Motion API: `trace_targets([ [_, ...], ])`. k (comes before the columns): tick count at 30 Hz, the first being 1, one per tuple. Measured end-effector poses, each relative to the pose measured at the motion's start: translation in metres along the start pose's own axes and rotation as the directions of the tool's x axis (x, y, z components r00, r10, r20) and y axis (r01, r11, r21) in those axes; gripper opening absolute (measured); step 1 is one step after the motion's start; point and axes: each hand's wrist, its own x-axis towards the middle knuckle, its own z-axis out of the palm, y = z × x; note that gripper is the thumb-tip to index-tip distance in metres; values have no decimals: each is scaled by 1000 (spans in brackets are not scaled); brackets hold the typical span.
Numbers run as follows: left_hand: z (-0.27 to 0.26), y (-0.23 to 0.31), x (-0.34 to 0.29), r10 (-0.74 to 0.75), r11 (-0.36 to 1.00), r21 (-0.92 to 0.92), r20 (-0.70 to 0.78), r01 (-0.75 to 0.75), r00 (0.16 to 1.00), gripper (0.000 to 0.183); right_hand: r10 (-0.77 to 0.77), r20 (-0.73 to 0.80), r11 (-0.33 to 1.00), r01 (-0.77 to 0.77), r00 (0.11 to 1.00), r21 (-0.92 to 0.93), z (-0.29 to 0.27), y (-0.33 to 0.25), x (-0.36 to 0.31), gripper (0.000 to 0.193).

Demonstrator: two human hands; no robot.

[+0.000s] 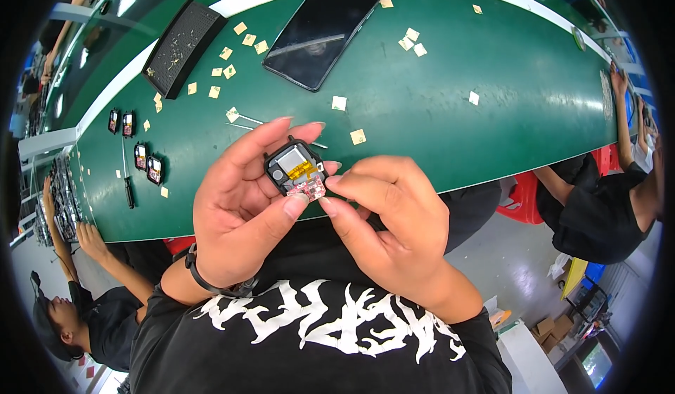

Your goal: The person is assembling a small electronic device, specifically a smart watch, by connecting internal components and using tweezers and a screwdriver.

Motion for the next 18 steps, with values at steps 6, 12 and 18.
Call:
trace_targets([
  [6,4,0,-1,19,1000,22,-2,-19,1000,66,33,-20,999,-32,999,42,-1,-1,-8,24],
  [12,2,-3,-1,68,998,16,-15,-68,998,66,-85,-43,996,83,995,-42,5,-9,-10,30],
  [18,1,-7,-2,90,996,3,-16,-90,996,65,-160,-79,986,155,984,-65,11,-4,-9,36],
])
